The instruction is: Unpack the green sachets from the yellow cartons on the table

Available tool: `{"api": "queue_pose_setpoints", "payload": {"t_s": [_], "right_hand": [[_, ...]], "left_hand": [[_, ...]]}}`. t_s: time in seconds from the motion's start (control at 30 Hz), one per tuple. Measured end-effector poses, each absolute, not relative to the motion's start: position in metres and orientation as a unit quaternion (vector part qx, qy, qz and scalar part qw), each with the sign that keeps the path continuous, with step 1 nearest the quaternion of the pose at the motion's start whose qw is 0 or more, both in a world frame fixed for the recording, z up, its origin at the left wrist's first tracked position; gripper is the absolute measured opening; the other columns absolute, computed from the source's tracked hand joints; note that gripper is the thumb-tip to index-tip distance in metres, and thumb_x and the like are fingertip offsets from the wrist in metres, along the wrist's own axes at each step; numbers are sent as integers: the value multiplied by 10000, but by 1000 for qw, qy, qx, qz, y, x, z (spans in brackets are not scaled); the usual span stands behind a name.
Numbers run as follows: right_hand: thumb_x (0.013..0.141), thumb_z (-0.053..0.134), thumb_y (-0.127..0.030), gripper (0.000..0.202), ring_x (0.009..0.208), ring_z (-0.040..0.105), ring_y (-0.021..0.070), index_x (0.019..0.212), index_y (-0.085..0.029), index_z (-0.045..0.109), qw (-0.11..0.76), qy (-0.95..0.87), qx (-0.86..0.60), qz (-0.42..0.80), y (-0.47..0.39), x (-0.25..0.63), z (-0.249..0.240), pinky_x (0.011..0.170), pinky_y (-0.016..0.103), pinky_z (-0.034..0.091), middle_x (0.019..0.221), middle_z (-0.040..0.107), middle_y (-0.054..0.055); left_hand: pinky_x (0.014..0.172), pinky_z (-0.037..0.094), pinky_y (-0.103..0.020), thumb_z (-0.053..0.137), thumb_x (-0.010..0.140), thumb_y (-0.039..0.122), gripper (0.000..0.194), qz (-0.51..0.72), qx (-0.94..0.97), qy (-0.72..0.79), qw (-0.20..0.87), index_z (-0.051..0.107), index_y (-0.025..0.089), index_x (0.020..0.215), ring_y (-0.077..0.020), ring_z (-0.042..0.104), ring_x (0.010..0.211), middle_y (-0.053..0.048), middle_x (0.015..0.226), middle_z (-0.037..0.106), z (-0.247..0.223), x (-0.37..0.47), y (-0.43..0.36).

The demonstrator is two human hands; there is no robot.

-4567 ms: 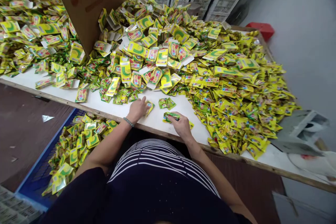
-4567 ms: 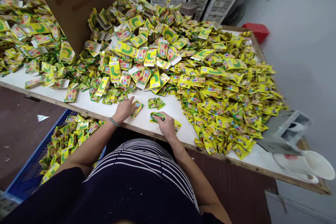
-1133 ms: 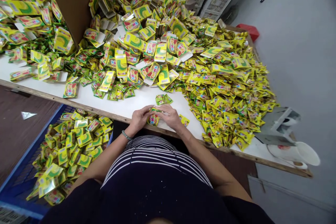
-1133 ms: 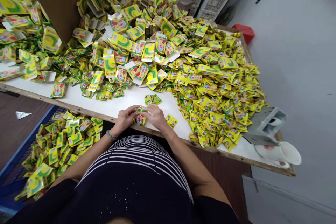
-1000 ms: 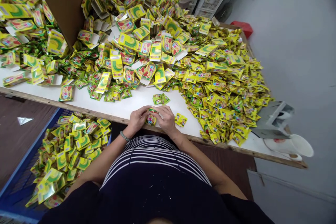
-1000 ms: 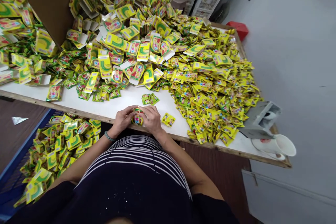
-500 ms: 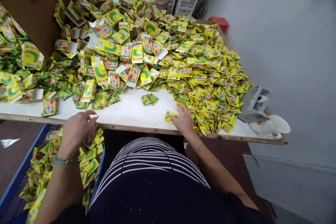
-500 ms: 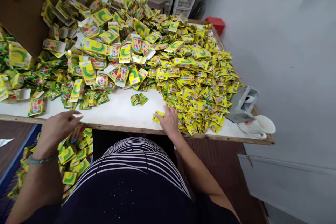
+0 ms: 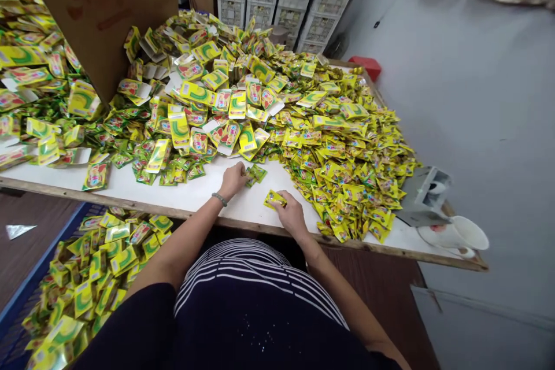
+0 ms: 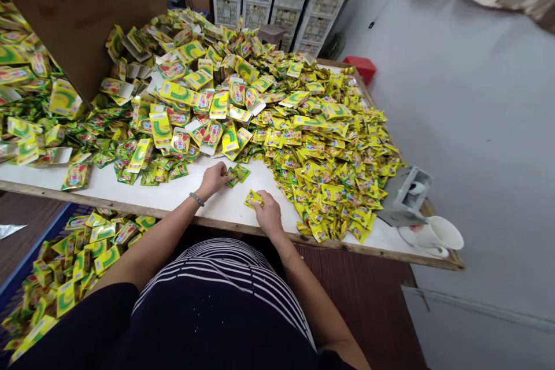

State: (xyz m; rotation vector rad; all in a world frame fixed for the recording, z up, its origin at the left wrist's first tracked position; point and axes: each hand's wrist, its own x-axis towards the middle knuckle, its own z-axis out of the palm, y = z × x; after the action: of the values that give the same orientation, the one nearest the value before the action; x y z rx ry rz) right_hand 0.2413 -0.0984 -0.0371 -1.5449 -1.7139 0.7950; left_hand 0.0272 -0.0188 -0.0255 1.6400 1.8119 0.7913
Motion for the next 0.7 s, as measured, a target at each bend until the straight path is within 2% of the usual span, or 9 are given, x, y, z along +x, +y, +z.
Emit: {"api": "queue_pose_setpoints", "payload": {"t_s": [0.1,0.2,0.33,0.43,0.53,0.6,0.7], "right_hand": [[728,698,-561,419,674,600,187,932,-205,614,400,-559,-578,439,-93,232,-31,649,317,509,796,670,17],[670,757,-555,487,679,621,166,971,-204,606,446,-482,-532,534,-82,212,-23,657,304,539,813,677,7],[628,805,-518,474,697,638,157,922,-206,602,420,-474,-473,612,-70,192,-15,685,305,556,797,680,-2],[614,813,-510,463,631,597,145,871,-214,567,405,-486,-470,616,-70,188,-12,634,297,537,722,640,-29],[650,786,-506,406,603,558,142,833,-225,557,400,-542,-488,556,-75,188,-8,576,280,500,686,597,-39],[668,777,-492,365,586,536,136,801,-224,567,393,-573,-489,527,-78,187,-4,554,271,477,665,571,-40],[655,792,-494,386,598,561,135,817,-221,572,414,-550,-490,535,-78,187,1,590,278,506,696,599,-33]], "left_hand": [[637,395,-281,812,676,313,310,381,536,646,387,649,202,915,-173,579,622,28,608,612,-32,22,-38],[634,423,-270,789,678,317,458,449,462,569,510,666,165,1091,-144,575,607,40,610,620,-31,24,-65],[711,466,-269,783,699,339,495,515,399,482,585,661,152,1140,-127,610,697,9,737,687,-20,27,-100],[741,472,-265,803,702,356,518,521,393,466,597,631,154,1147,-131,632,746,-9,780,708,-11,22,-115],[729,469,-264,822,695,369,612,495,389,475,615,583,160,1219,-133,632,737,-8,774,707,-5,14,-116],[669,450,-257,823,694,410,544,461,402,481,628,632,141,1127,-123,596,666,2,704,674,-3,11,-111],[603,424,-252,829,664,478,430,440,422,475,634,674,126,858,-113,550,607,2,635,625,-3,12,-100]]}}
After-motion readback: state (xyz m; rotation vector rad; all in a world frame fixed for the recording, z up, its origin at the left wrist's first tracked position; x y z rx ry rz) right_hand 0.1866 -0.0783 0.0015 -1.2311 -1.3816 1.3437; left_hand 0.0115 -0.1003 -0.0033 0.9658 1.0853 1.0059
